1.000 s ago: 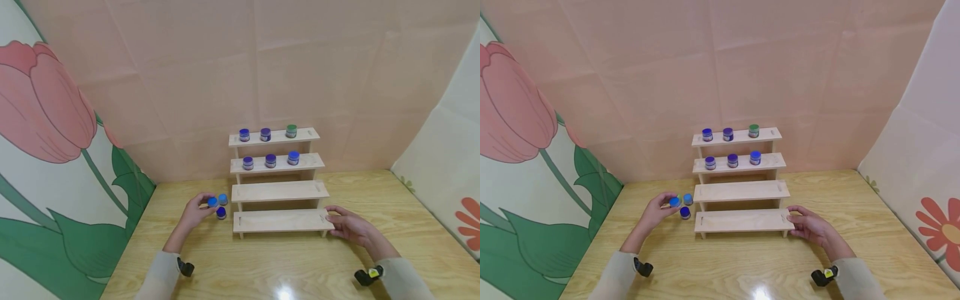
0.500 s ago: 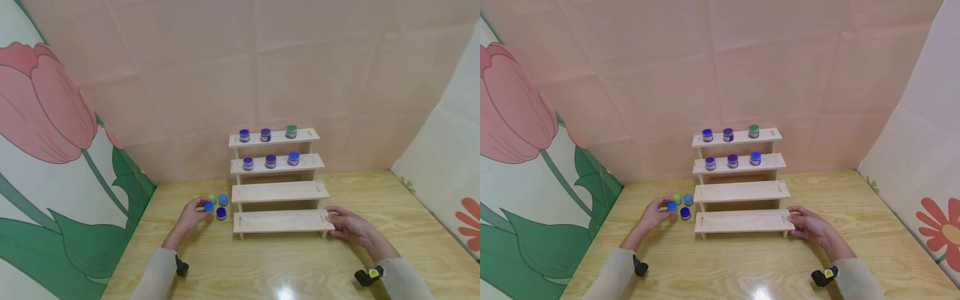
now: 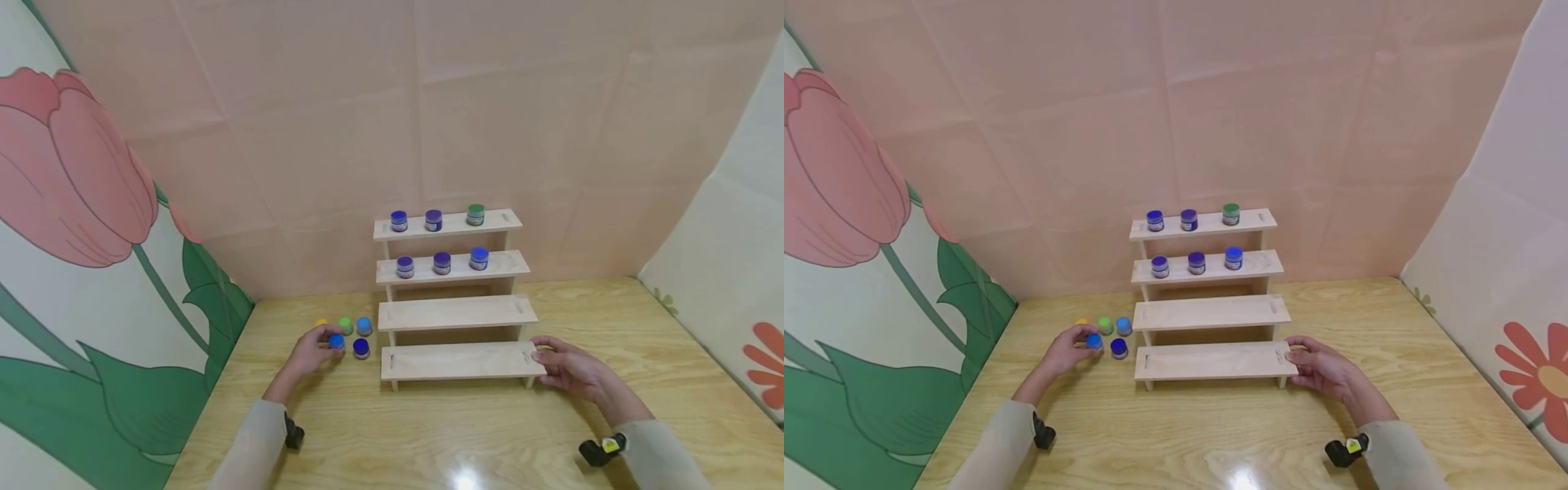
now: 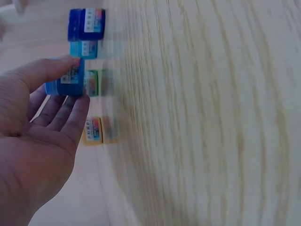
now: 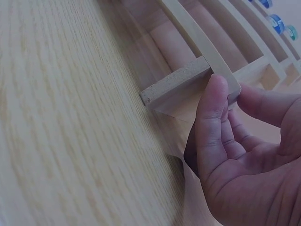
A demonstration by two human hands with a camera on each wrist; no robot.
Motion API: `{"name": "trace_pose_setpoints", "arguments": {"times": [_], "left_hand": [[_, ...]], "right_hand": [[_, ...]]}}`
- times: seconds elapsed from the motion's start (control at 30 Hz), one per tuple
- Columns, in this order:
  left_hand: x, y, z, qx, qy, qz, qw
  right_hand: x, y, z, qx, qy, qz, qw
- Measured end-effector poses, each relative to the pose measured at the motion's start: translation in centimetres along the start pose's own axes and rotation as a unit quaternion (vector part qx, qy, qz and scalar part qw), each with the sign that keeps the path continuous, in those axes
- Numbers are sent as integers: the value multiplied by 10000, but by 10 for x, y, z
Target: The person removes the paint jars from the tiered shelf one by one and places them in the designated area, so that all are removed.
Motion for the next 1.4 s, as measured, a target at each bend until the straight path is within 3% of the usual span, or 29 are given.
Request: {"name": "trace_pose_setpoints", "arguments": {"times": [1.2,1.4], "left_hand": [[10,4,-11,176,-213,-150,9995],[-5,0,-12,298,-43,-79,9995]], "right_hand": [[0,0,-1,-10,-2,127,9999],[-1,0,-1,138,-180,43,9997]]}}
Point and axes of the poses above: each hand's wrist, its own z-axis away from the middle knuckle, its own y-axis out of the palm, x = y × z, the point moved 2 cm from there along -z, towards the middle knuckle, and after that the axes turned 14 degrees about z, right-handed, at the moved point
